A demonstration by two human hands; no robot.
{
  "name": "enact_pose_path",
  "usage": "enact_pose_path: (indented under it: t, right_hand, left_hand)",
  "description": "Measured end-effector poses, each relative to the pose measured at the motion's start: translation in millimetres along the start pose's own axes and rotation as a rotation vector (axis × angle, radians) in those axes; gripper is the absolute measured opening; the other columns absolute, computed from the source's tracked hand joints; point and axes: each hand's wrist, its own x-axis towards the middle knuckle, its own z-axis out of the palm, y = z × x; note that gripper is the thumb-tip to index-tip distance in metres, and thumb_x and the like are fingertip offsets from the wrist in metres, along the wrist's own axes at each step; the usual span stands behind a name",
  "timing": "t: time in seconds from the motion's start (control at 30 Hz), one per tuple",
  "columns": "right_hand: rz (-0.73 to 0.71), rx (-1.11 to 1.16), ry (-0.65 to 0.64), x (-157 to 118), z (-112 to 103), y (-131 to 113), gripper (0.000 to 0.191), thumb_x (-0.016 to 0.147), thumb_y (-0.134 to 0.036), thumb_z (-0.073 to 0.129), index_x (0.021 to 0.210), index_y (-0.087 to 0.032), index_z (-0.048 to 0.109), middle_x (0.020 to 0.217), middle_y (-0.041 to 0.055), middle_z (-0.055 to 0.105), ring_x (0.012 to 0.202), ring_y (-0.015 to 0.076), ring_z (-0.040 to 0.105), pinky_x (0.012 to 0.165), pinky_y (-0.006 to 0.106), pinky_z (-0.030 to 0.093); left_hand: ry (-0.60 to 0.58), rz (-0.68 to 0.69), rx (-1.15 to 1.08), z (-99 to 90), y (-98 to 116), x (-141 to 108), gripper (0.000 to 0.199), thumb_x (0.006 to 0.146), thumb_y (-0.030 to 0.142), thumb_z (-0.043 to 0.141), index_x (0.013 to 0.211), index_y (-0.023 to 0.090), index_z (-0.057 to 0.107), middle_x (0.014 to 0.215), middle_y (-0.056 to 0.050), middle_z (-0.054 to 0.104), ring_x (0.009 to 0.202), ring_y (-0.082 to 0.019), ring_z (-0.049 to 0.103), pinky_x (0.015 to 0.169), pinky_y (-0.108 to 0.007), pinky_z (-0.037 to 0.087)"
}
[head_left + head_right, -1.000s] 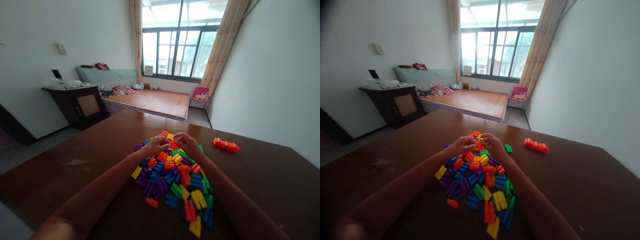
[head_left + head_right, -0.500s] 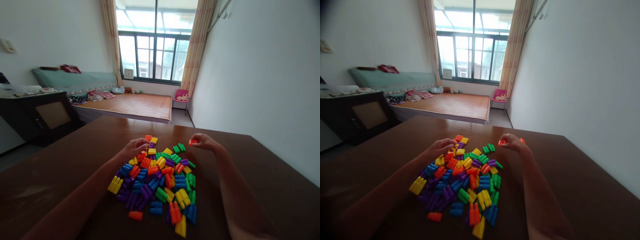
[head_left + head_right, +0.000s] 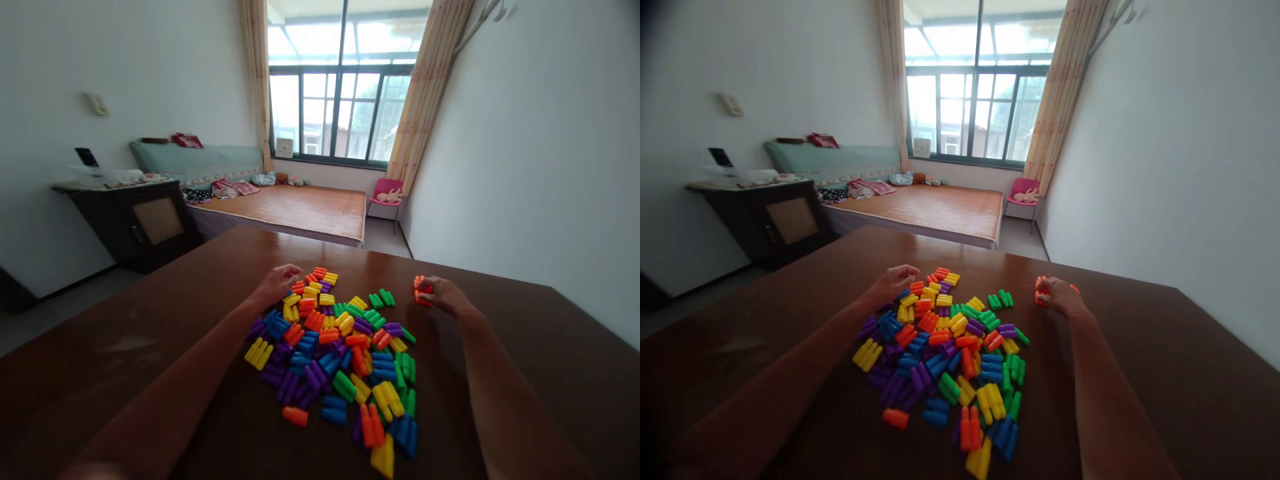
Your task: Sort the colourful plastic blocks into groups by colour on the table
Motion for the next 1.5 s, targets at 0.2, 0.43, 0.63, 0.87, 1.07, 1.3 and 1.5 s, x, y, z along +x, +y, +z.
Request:
enact_pose_path:
  t: [0.2,0.43,0.63,0.87,1.07,1.3,1.5]
  right_hand:
    - [-0.241,0.266,-0.015,2.8,-9.7,-63.9,0.019,0.08,-0.037,0.061,0.087,-0.024,0.072,0.08,0.0035,0.072,0.07,0.0186,0.063,0.065,0.03,0.047]
    - [-0.347,0.288,-0.064,-1.6,-10.5,-109.3,0.019,0.082,-0.035,0.059,0.086,-0.022,0.071,0.076,0.002,0.07,0.067,0.016,0.061,0.063,0.027,0.045]
    - [-0.39,0.258,-0.089,-1.5,-8.6,-116.9,0.017,0.083,-0.035,0.059,0.087,-0.023,0.071,0.079,0.0016,0.071,0.068,0.0156,0.062,0.063,0.026,0.043]
    - [-0.43,0.351,-0.109,-3.6,-10.5,-125.6,0.018,0.084,-0.034,0.059,0.088,-0.022,0.072,0.08,0.0017,0.071,0.069,0.0154,0.062,0.064,0.026,0.045]
    - [-0.488,0.569,-0.201,-12.9,-11.5,-155.7,0.02,0.083,-0.035,0.061,0.093,-0.021,0.072,0.083,0.0021,0.071,0.072,0.0146,0.062,0.065,0.025,0.048]
    - [-0.494,0.865,-0.205,-18.7,1.4,-196.4,0.05,0.083,-0.043,0.065,0.128,-0.023,0.058,0.098,0.0044,0.068,0.082,0.0158,0.063,0.07,0.028,0.054]
    - [-0.545,0.923,-0.129,-23.5,9.8,-209.5,0.044,0.085,-0.041,0.064,0.126,-0.027,0.059,0.123,0.0065,0.062,0.11,0.0201,0.057,0.089,0.037,0.052]
  left_hand:
    - [-0.274,0.161,0.035,-1.1,21.4,-9.9,0.033,0.081,0.043,0.062,0.098,0.016,0.073,0.098,-0.007,0.073,0.09,-0.02,0.066,0.08,-0.029,0.051]
    - [-0.693,0.657,0.162,44.6,93.0,-59.6,0.043,0.083,0.036,0.069,0.125,0.031,0.064,0.133,-0.008,0.06,0.126,-0.027,0.05,0.109,-0.039,0.035]
    - [-0.592,0.749,0.469,70.1,73.0,-68.5,0.043,0.084,0.043,0.066,0.124,0.029,0.061,0.139,-0.009,0.052,0.131,-0.03,0.041,0.108,-0.044,0.032]
    - [-0.404,0.485,0.566,42.4,33.6,-36.5,0.017,0.088,0.026,0.056,0.09,0.024,0.073,0.114,-0.005,0.066,0.108,-0.024,0.057,0.097,-0.037,0.039]
    - [-0.316,0.28,0.07,28.2,35.5,-22.9,0.016,0.083,0.033,0.063,0.081,0.02,0.072,0.097,-0.006,0.07,0.096,-0.022,0.062,0.088,-0.032,0.046]
    - [-0.398,-0.049,-0.577,41.9,49.2,-29.0,0.035,0.073,0.045,0.076,0.086,0.014,0.067,0.083,-0.004,0.067,0.08,-0.015,0.061,0.076,-0.026,0.049]
    - [-0.399,-0.104,-0.739,44.2,61.3,-34.8,0.036,0.071,0.046,0.079,0.083,0.015,0.065,0.095,-0.006,0.066,0.094,-0.018,0.062,0.092,-0.033,0.048]
